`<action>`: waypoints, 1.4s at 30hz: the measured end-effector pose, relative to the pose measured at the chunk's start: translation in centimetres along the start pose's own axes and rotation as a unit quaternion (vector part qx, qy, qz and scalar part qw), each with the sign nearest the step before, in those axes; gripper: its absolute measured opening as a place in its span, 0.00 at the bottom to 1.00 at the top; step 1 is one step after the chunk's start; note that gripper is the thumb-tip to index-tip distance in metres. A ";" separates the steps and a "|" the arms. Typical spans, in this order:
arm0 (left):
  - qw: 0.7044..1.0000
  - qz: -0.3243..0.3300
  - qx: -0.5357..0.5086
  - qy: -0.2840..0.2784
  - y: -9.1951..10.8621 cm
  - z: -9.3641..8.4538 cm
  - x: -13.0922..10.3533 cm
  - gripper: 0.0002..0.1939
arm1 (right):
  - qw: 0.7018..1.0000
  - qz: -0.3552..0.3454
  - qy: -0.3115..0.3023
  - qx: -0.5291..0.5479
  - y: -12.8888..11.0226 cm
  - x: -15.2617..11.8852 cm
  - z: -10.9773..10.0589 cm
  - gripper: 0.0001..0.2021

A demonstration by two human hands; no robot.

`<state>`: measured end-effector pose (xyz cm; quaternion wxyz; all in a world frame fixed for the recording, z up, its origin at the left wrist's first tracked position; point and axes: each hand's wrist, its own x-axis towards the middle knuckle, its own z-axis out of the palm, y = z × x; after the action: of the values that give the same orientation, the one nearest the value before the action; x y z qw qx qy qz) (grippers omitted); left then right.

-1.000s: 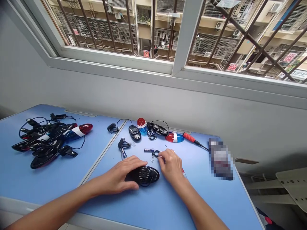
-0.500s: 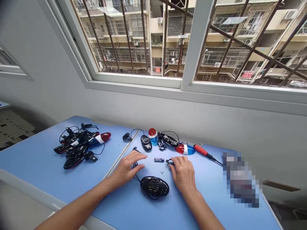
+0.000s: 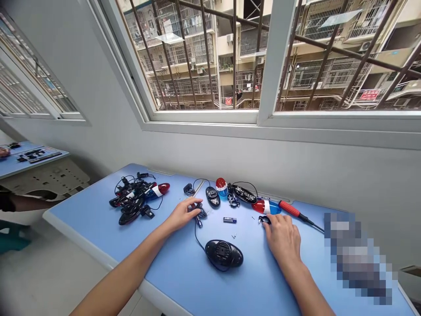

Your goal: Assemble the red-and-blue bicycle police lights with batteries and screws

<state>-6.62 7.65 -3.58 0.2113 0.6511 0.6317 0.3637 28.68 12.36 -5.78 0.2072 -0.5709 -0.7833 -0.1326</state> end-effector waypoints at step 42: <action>0.983 -0.005 -0.182 -0.001 1.2 4.2 -2.4 0.20 | 0.928 -0.212 -0.118 0.284 -7.2 -2.8 -3.7 0.13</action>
<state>-2.55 5.98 -5.84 0.3290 0.5985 0.5582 0.4712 23.25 6.09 -3.67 0.2338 -0.3205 -0.9097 0.1228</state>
